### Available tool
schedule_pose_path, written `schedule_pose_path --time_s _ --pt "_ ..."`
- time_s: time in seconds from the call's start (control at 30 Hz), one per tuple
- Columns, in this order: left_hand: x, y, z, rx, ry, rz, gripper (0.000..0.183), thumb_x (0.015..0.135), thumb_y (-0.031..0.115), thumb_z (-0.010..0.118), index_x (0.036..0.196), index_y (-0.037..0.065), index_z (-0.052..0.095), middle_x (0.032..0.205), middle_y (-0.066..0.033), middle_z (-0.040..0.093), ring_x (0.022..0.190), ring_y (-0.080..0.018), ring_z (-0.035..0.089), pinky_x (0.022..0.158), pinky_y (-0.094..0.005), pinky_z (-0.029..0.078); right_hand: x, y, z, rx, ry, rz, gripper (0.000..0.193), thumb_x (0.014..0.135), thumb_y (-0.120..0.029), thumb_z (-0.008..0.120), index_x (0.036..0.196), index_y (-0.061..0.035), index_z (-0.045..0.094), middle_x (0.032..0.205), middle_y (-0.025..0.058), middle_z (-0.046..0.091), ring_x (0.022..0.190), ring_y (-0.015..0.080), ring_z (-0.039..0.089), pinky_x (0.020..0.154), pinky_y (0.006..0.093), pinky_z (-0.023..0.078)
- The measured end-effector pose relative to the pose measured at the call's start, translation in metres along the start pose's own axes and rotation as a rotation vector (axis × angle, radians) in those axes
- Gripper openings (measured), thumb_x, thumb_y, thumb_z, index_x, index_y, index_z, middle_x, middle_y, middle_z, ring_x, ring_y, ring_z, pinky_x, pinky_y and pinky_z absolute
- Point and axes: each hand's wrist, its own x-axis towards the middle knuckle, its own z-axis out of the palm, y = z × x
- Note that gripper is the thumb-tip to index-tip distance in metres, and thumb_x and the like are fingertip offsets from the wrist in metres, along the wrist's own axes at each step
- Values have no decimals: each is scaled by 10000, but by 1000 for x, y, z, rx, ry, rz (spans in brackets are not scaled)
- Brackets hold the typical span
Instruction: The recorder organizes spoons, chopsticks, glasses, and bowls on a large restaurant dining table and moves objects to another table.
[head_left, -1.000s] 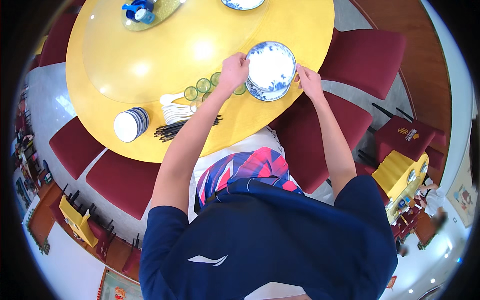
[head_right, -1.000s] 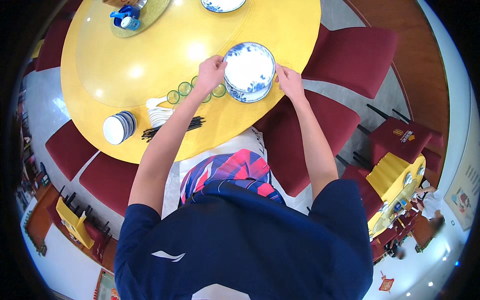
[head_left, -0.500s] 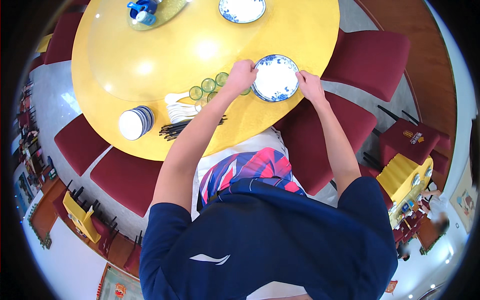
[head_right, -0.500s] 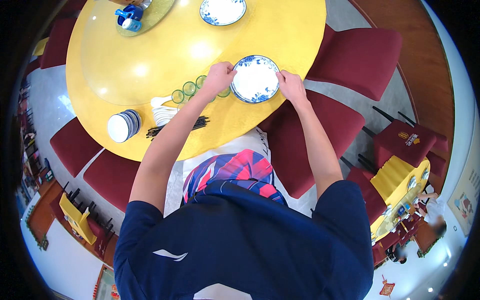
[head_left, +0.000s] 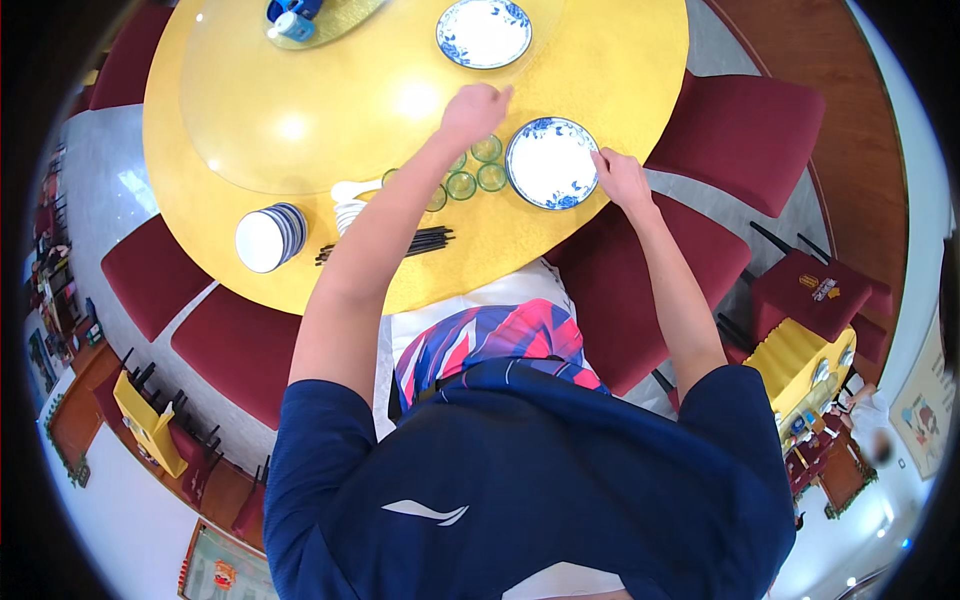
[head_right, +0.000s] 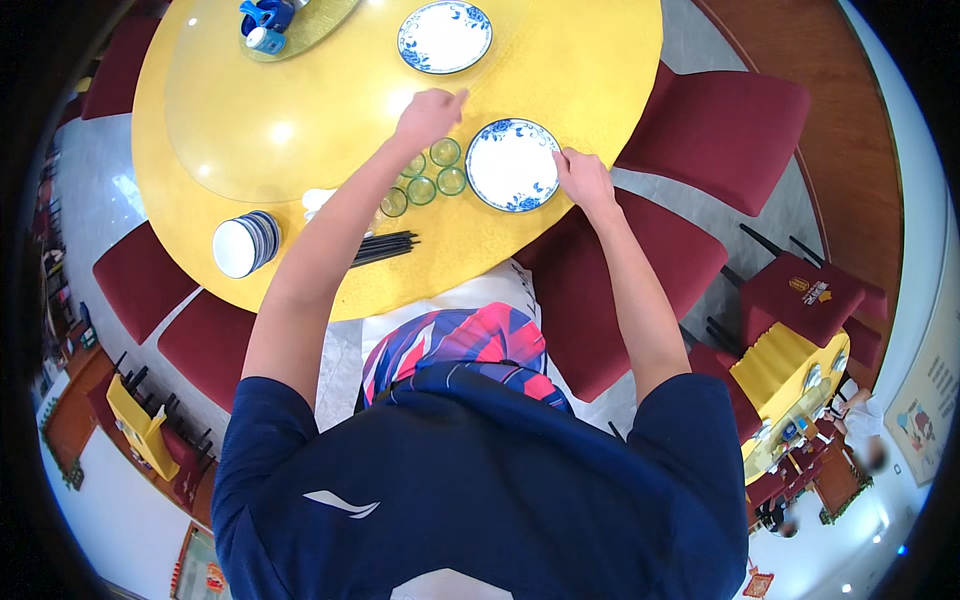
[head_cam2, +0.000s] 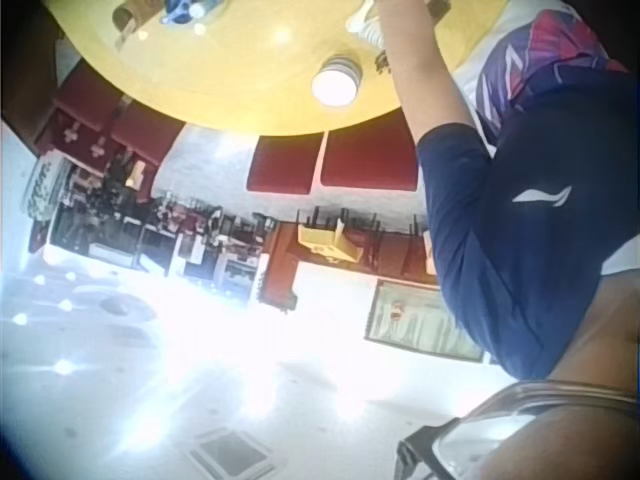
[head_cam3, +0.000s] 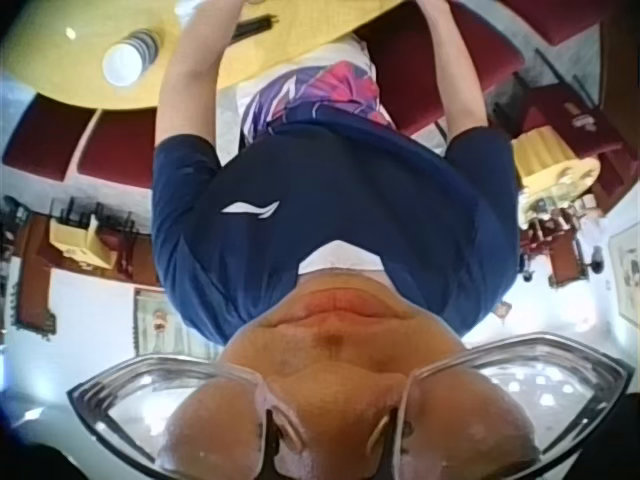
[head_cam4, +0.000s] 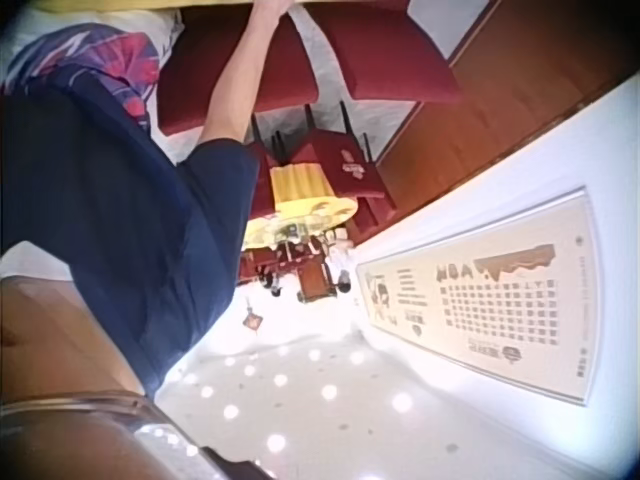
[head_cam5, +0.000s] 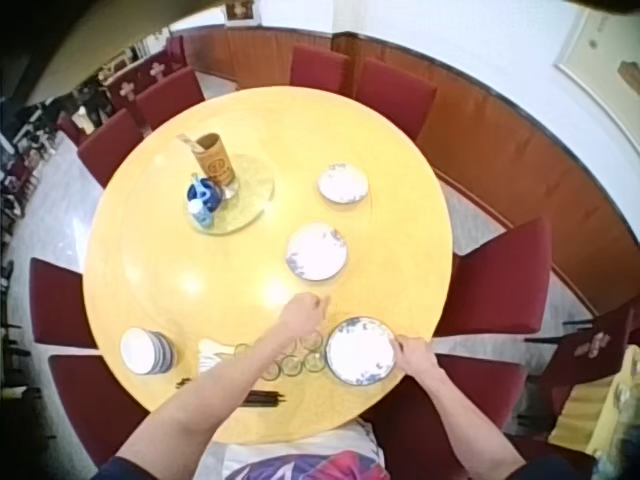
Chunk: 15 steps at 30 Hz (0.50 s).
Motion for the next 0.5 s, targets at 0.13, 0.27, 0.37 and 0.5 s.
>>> schedule_pose_path --time_s 0.13,0.27,0.37,0.5 --pt "24 -32 -10 -809 180 -548 511 952 465 538 1014 -24 672 941 -146 713 825 -210 686 740 -321 537 -2 -6 -6 31 -44 71 390 946 -384 517 862 -27 648 747 225 648 760 391 644 686 472 507" --pt "37 -64 -12 -1014 249 -617 407 931 315 629 1045 -76 629 924 -143 705 829 -217 702 721 -303 563 -4 -5 -2 105 -48 235 465 905 -496 565 829 -44 644 742 196 658 758 347 665 690 446 518" --pt "44 -66 -9 -964 301 -595 309 919 213 648 1038 -72 631 924 -142 705 818 -214 708 704 -291 572 -10 -5 2 146 -88 333 527 869 -568 589 827 -44 626 752 184 662 768 334 672 696 438 518" --pt "46 -76 -12 -878 297 -592 238 880 127 648 918 -106 677 780 -132 715 687 -189 711 573 -267 576 -17 -8 16 165 -61 336 543 864 -574 595 889 -32 603 740 169 659 748 332 666 687 431 512"
